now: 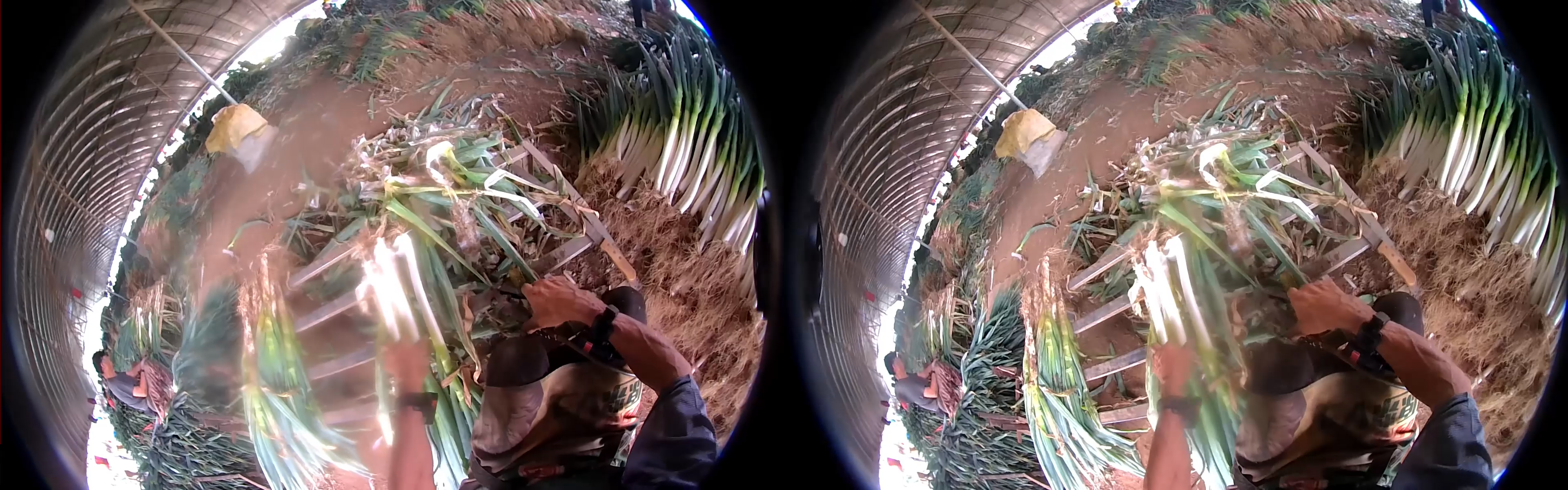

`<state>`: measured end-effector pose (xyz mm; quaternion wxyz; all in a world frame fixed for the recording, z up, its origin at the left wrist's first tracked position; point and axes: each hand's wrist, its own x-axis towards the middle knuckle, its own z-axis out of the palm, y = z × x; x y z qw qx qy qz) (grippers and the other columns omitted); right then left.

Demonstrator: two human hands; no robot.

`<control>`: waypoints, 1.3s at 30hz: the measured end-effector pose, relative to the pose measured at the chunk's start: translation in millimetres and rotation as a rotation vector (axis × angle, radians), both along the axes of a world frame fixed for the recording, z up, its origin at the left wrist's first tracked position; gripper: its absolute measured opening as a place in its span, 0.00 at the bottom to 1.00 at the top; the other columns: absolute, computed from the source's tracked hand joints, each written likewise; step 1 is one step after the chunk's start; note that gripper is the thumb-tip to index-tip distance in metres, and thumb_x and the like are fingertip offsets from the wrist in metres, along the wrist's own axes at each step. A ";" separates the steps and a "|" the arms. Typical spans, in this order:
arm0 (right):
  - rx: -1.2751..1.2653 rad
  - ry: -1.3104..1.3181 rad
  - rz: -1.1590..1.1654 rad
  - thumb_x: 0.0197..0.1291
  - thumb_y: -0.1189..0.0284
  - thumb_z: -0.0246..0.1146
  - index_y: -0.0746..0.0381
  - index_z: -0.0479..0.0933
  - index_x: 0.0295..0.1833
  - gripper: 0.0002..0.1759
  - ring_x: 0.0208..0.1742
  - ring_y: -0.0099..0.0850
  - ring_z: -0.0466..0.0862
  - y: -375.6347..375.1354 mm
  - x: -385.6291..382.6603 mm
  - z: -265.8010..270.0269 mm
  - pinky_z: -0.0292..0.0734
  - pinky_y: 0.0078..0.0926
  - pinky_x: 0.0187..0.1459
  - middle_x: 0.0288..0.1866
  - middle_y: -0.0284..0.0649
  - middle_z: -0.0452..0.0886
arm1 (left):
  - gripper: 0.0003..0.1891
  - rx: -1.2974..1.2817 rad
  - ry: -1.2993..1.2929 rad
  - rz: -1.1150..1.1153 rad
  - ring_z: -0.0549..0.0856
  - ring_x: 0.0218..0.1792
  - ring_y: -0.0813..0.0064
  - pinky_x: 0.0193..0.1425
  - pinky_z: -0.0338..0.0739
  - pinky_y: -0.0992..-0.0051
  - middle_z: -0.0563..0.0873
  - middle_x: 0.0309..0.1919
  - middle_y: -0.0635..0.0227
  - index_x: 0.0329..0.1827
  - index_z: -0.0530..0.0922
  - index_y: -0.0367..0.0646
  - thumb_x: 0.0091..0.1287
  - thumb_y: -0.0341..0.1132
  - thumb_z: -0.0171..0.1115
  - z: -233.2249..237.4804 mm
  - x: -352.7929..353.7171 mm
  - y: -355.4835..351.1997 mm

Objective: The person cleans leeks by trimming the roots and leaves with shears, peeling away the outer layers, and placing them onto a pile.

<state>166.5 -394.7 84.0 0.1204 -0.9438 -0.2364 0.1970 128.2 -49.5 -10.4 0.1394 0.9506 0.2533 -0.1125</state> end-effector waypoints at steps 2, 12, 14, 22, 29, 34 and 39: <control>0.011 0.030 -0.025 0.47 0.44 0.75 0.69 0.77 0.46 0.38 0.45 0.51 0.86 2.9 2.0 0.2 0.80 0.45 0.47 0.39 0.52 0.85 | 0.35 -0.022 -0.002 0.032 0.79 0.63 0.42 0.68 0.71 0.45 0.71 0.69 0.34 0.54 0.86 0.35 0.61 0.61 0.66 2.6 -1.0 -15.2; 0.003 -0.019 0.083 0.50 0.44 0.73 0.70 0.75 0.46 0.37 0.48 0.50 0.85 6.4 0.6 -19.3 0.76 0.44 0.51 0.42 0.52 0.83 | 0.53 -0.045 0.151 0.055 0.56 0.79 0.37 0.78 0.54 0.39 0.57 0.78 0.33 0.74 0.68 0.33 0.53 0.64 0.75 12.9 0.0 -38.0; 0.006 -0.005 0.070 0.51 0.45 0.72 0.70 0.75 0.47 0.37 0.49 0.49 0.84 7.3 -1.2 -14.9 0.75 0.43 0.52 0.43 0.53 0.83 | 0.52 -0.032 0.172 0.077 0.58 0.79 0.37 0.78 0.56 0.40 0.58 0.78 0.33 0.73 0.69 0.33 0.53 0.61 0.76 17.2 2.4 -42.5; 0.000 -0.150 0.143 0.53 0.43 0.71 0.71 0.73 0.47 0.39 0.49 0.49 0.84 3.0 -7.6 -33.8 0.75 0.42 0.51 0.42 0.54 0.82 | 0.45 0.161 0.188 0.149 0.71 0.71 0.41 0.72 0.68 0.45 0.67 0.73 0.38 0.69 0.73 0.37 0.51 0.54 0.76 4.9 16.2 -57.8; -0.009 -0.043 0.091 0.49 0.55 0.70 0.70 0.77 0.37 0.25 0.37 0.47 0.87 6.0 0.7 -27.6 0.79 0.39 0.38 0.31 0.50 0.84 | 0.43 0.031 0.089 0.152 0.79 0.62 0.48 0.66 0.74 0.51 0.77 0.62 0.45 0.64 0.75 0.33 0.49 0.52 0.77 3.9 6.8 -32.8; 0.101 -0.124 0.145 0.45 0.66 0.69 0.67 0.84 0.31 0.14 0.32 0.48 0.88 -6.0 -0.4 -44.7 0.80 0.40 0.32 0.27 0.51 0.86 | 0.41 -0.142 -0.052 -0.097 0.88 0.48 0.47 0.52 0.82 0.56 0.87 0.47 0.42 0.55 0.81 0.27 0.49 0.57 0.76 33.1 -22.0 0.9; 0.044 -0.137 0.028 0.49 0.39 0.73 0.69 0.78 0.57 0.45 0.52 0.53 0.85 -1.8 0.6 -3.3 0.80 0.44 0.52 0.53 0.54 0.85 | 0.28 -0.220 -0.275 -0.242 0.87 0.42 0.51 0.45 0.80 0.56 0.88 0.40 0.47 0.45 0.83 0.32 0.58 0.53 0.74 46.4 -54.1 43.7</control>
